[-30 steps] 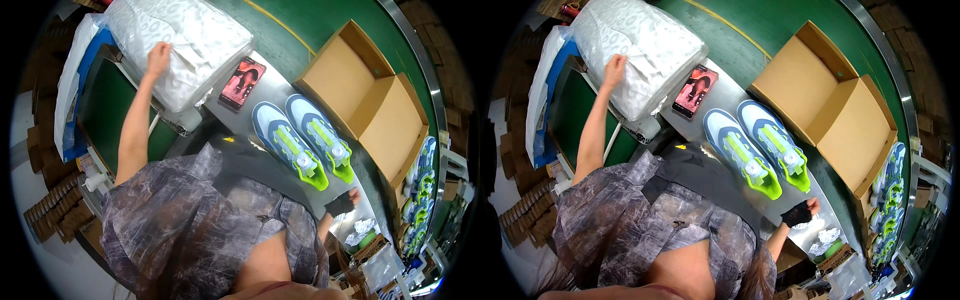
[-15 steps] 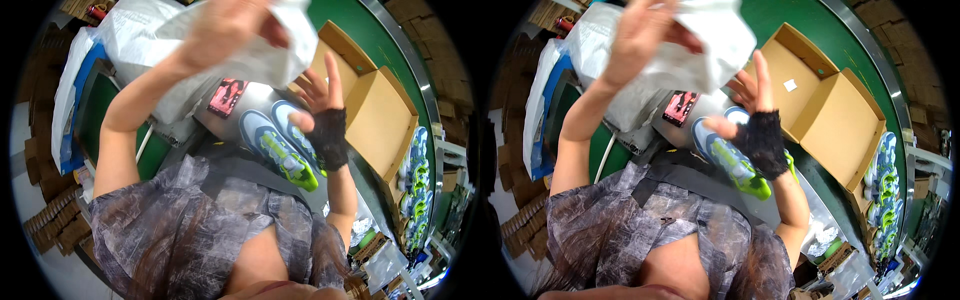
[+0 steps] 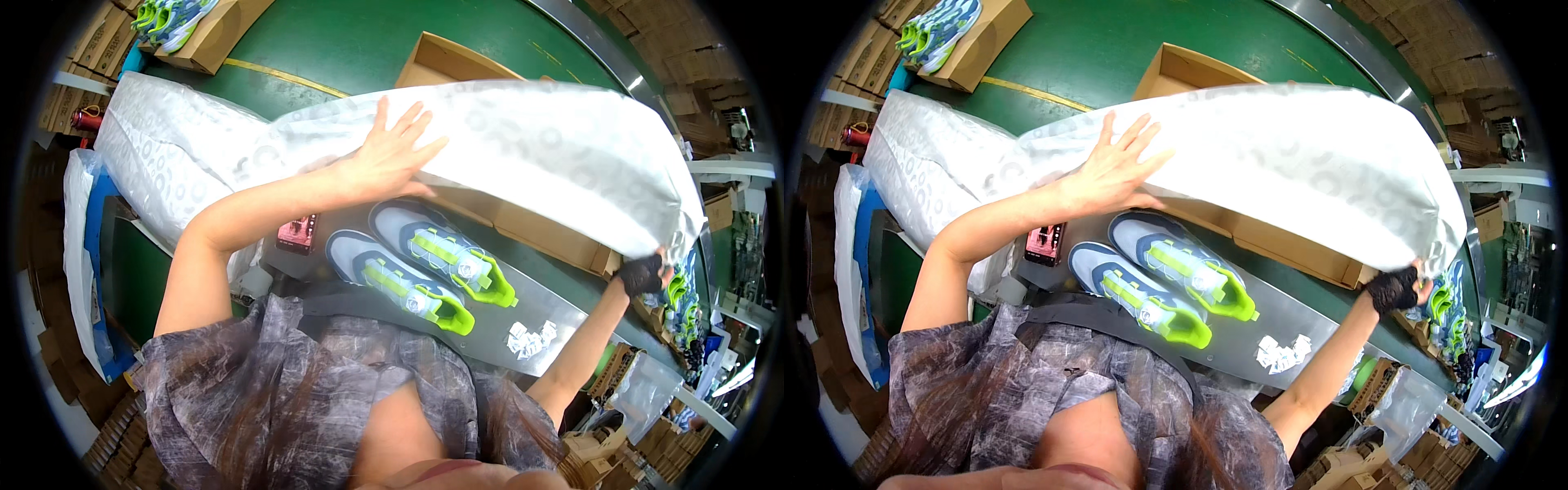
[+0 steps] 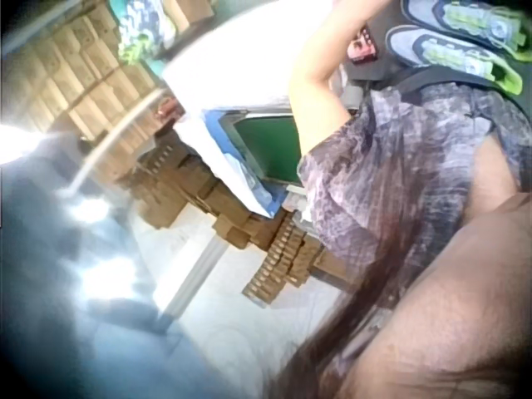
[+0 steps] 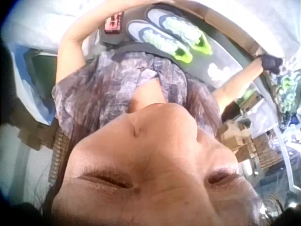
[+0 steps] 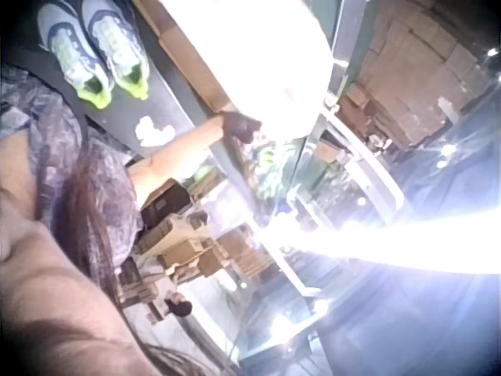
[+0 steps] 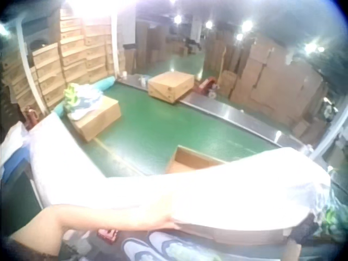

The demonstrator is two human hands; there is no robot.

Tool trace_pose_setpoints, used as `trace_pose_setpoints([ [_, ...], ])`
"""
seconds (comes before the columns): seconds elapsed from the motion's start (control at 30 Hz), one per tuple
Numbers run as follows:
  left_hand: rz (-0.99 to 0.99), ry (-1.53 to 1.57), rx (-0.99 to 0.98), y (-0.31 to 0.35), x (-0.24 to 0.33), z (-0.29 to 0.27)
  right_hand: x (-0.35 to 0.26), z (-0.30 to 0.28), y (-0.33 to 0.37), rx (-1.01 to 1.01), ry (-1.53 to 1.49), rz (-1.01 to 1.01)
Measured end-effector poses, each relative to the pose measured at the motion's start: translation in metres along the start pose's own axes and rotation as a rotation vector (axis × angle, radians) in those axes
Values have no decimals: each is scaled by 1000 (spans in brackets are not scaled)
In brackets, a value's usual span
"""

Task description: The person places pairs of sneakers into cardboard boxes on a conveyor belt. They line each box with tissue paper, insert the shoes, and close the box before moving it along the belt. The process is repeated for multiple pairs of shoes.

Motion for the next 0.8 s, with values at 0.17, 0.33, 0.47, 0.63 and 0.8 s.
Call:
trace_pose_setpoints([
  [0.17,-15,-100,-215,6,-12,14,19,-65,-40,158,226,-107],
  [0.33,-179,-221,78,-53,-71,-72,-8,-27,-40,79,194,-248],
  [0.47,-1,-336,365,-59,-75,-146,-29,-17,-36,211,-24,-13],
  [0.63,243,-97,123,-3,-31,-41,-11,-58,-45,173,903,-391],
  [0.8,194,7,1,8,-36,30,-71,40,58,-252,1228,-846],
])
Point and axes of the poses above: each hand's wrist, its own y-axis away from the middle knuckle, its own z-axis out of the palm, x = y × z, the point moved 5 cm from there along -y, towards the middle knuckle, and after that the axes turned 3 degrees about z, right-handed, at the moved point
